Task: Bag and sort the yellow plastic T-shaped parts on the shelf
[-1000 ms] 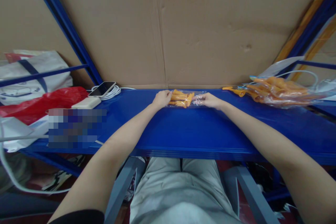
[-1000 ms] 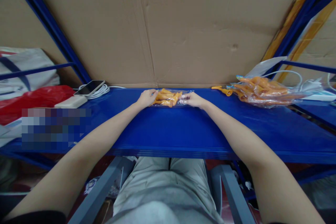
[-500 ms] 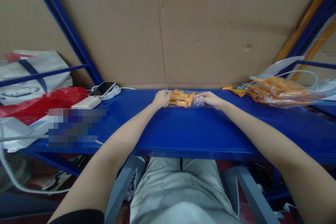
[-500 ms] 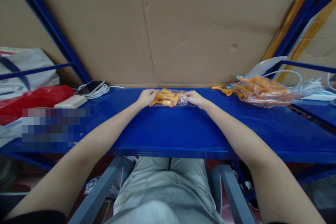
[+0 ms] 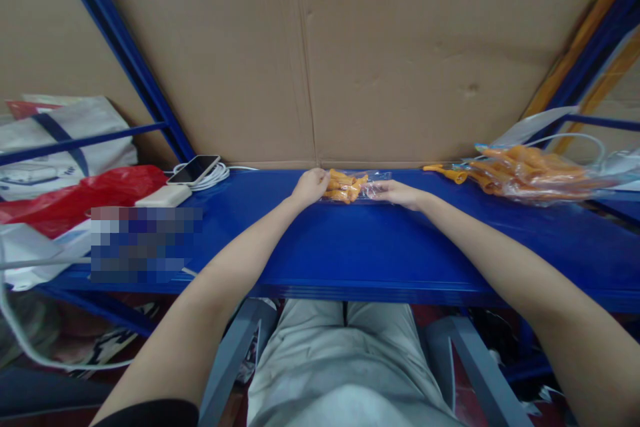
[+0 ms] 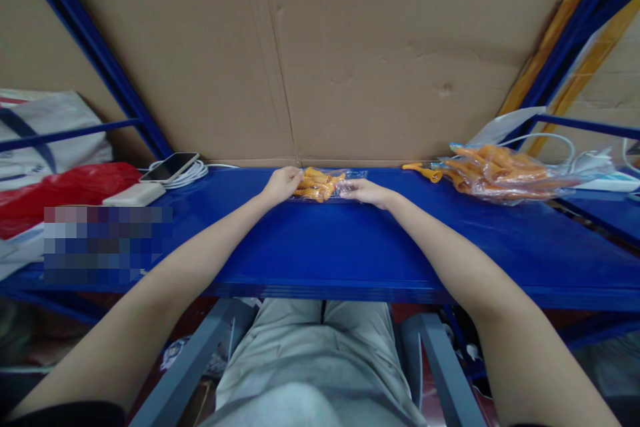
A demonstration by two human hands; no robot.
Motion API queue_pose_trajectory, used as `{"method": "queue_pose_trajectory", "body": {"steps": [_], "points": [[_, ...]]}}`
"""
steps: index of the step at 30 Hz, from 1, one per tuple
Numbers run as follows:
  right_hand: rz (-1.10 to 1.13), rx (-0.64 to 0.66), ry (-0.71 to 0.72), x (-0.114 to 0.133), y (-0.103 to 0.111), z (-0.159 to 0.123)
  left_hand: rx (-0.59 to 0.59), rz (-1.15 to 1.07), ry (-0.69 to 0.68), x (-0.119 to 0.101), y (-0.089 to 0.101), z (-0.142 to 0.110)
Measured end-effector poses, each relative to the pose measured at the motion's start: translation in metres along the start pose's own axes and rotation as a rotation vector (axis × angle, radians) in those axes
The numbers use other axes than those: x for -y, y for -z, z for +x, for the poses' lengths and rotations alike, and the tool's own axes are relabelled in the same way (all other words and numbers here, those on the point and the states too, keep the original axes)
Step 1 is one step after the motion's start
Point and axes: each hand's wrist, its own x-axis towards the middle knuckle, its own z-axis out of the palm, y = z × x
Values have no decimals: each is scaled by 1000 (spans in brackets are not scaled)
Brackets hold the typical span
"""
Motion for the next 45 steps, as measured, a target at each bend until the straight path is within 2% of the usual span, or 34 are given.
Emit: {"method": "queue_pose_trajectory", "body": {"steps": [4, 9, 13, 16, 19, 22, 24, 26, 30, 33, 37, 43, 45], "points": [[-202, -30, 76, -3, 2, 5, 40, 4, -3, 0, 1, -2], [-546, -309, 110, -4, 24, 9, 114, 34, 60, 1, 7, -2], [-764, -591, -49, -10, 55, -1, 143, 113, 99, -2, 12, -3], [-899, -699, -246, -21, 73, -12, 139, 190, 109, -4, 15, -3], [-973, -673, -423, -35, 84, -19, 129, 246, 143, -3, 18, -4], [-971, -532, -598, -44, 90, -19, 125, 274, 188, -1, 21, -5], [-950, -443, -653, -46, 93, -17, 127, 276, 198, 0, 22, -6], [-954, -436, -641, -48, 96, -16, 132, 273, 199, 0, 23, -6], [-1030, -643, -533, -52, 101, -20, 148, 270, 195, 0, 21, -7], [-1006, -741, -559, -56, 105, -26, 152, 262, 184, 0, 19, -7], [-924, -712, -651, -59, 111, -33, 142, 238, 166, 2, 17, -6], [-957, -743, -604, -58, 114, -31, 141, 238, 141, 5, 15, -6], [-952, -713, -593, -56, 111, -27, 140, 236, 135, 5, 15, -6]]}}
